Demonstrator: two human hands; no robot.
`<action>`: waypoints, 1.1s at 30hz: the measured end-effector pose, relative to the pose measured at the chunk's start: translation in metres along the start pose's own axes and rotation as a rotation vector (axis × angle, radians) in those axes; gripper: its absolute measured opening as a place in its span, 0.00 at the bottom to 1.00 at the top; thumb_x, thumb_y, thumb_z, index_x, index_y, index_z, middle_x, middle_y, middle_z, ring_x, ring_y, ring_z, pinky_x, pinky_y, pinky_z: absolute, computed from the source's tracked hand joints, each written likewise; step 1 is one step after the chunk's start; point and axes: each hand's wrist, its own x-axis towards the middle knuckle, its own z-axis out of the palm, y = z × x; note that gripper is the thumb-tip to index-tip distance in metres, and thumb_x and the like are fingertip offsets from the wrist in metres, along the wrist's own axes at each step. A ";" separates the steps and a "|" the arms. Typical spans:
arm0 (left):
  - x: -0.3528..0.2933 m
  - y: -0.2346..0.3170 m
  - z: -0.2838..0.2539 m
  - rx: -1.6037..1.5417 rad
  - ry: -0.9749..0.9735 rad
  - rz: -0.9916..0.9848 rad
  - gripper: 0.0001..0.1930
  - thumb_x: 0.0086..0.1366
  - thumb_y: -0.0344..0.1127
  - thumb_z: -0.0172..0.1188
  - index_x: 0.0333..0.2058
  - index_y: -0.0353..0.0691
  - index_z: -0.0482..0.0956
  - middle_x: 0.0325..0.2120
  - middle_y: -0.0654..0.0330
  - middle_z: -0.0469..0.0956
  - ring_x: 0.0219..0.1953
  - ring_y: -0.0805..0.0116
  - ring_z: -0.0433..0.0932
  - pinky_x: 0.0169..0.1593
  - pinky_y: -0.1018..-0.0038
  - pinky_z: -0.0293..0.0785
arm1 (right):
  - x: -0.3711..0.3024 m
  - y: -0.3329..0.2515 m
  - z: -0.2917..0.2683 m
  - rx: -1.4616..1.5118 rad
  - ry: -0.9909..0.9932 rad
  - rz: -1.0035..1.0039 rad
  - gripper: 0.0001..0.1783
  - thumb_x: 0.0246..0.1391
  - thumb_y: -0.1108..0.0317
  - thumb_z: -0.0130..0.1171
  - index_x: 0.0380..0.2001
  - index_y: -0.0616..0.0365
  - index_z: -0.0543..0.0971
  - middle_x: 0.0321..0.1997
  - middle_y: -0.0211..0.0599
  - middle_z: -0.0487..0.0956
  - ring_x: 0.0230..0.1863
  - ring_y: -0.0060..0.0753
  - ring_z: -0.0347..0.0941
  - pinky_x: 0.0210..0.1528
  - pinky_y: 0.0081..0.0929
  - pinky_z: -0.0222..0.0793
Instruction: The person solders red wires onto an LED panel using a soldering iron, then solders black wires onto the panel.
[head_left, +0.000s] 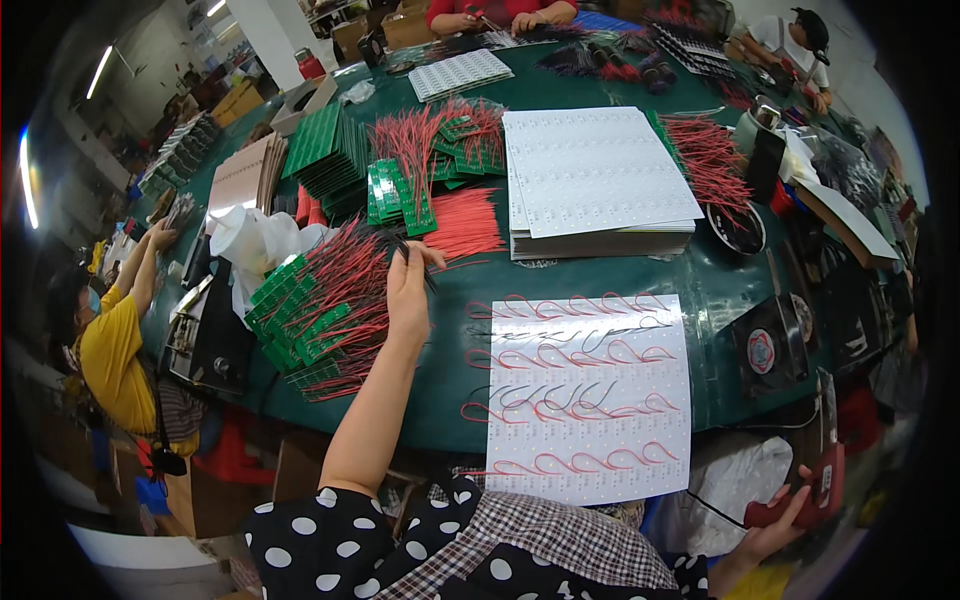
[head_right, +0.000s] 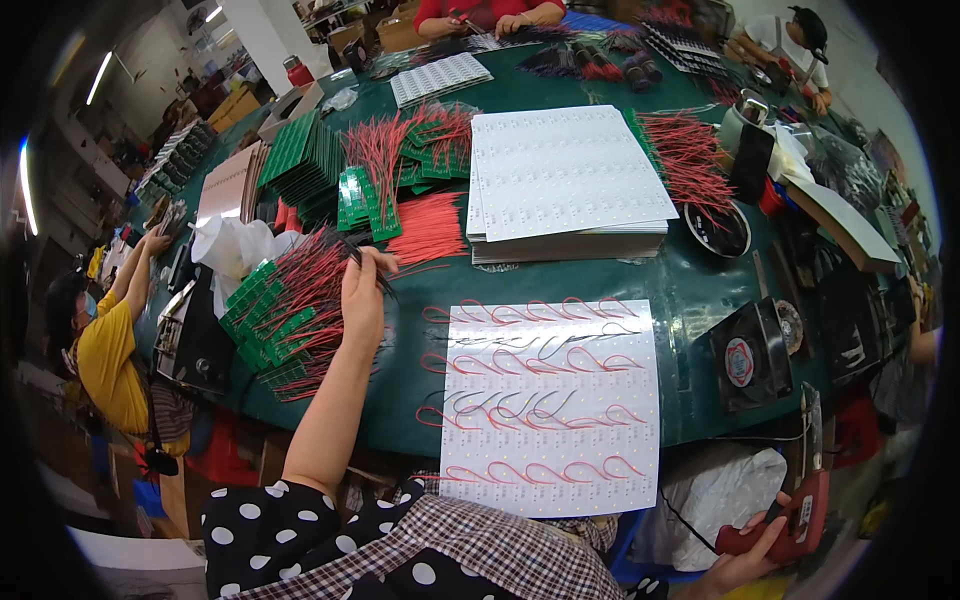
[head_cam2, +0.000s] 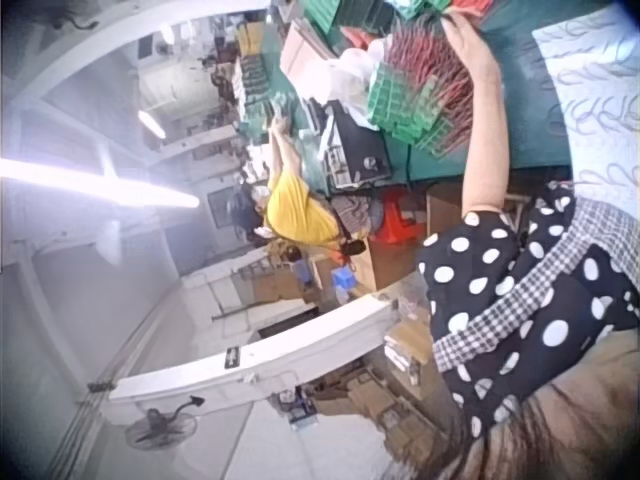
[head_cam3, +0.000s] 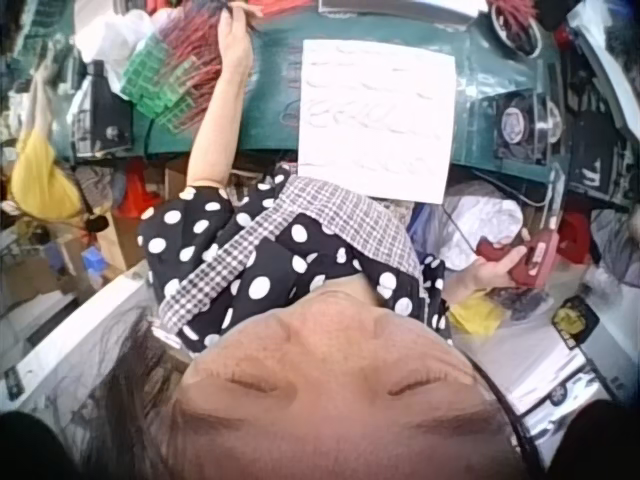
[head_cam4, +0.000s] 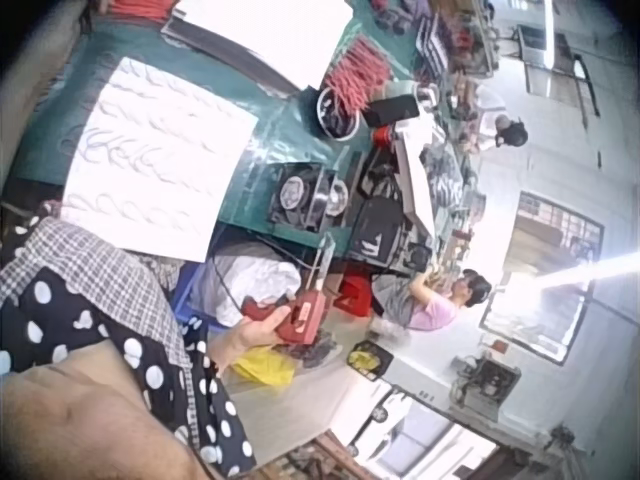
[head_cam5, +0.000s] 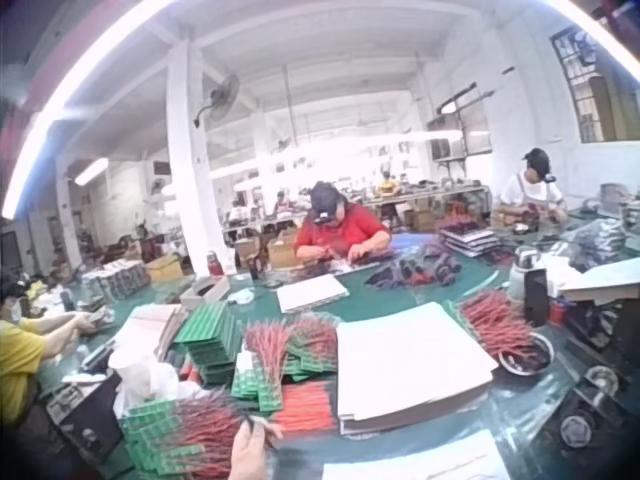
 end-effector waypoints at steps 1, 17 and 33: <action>-0.002 -0.005 0.000 -0.027 -0.004 -0.040 0.10 0.68 0.37 0.40 0.30 0.40 0.65 0.23 0.62 0.68 0.31 0.73 0.67 0.42 0.76 0.63 | -0.001 0.000 0.000 -0.005 0.017 0.013 0.23 0.56 0.69 0.47 0.54 0.62 0.58 0.44 0.41 0.70 0.24 0.15 0.60 0.24 0.10 0.56; -0.034 0.023 0.022 0.285 -0.116 -0.121 0.06 0.65 0.31 0.44 0.32 0.36 0.67 0.21 0.69 0.62 0.24 0.82 0.57 0.28 0.84 0.56 | -0.072 0.089 0.009 1.058 -0.329 0.809 0.29 0.54 0.50 0.50 0.56 0.48 0.60 0.53 0.40 0.67 0.53 0.41 0.64 0.54 0.35 0.61; -0.025 0.060 0.057 -0.298 0.064 0.010 0.06 0.65 0.33 0.47 0.31 0.38 0.69 0.11 0.72 0.53 0.14 0.84 0.50 0.17 0.84 0.45 | -0.088 0.077 0.008 0.847 -0.453 0.796 0.29 0.57 0.50 0.45 0.54 0.57 0.59 0.44 0.41 0.70 0.34 0.31 0.68 0.34 0.28 0.66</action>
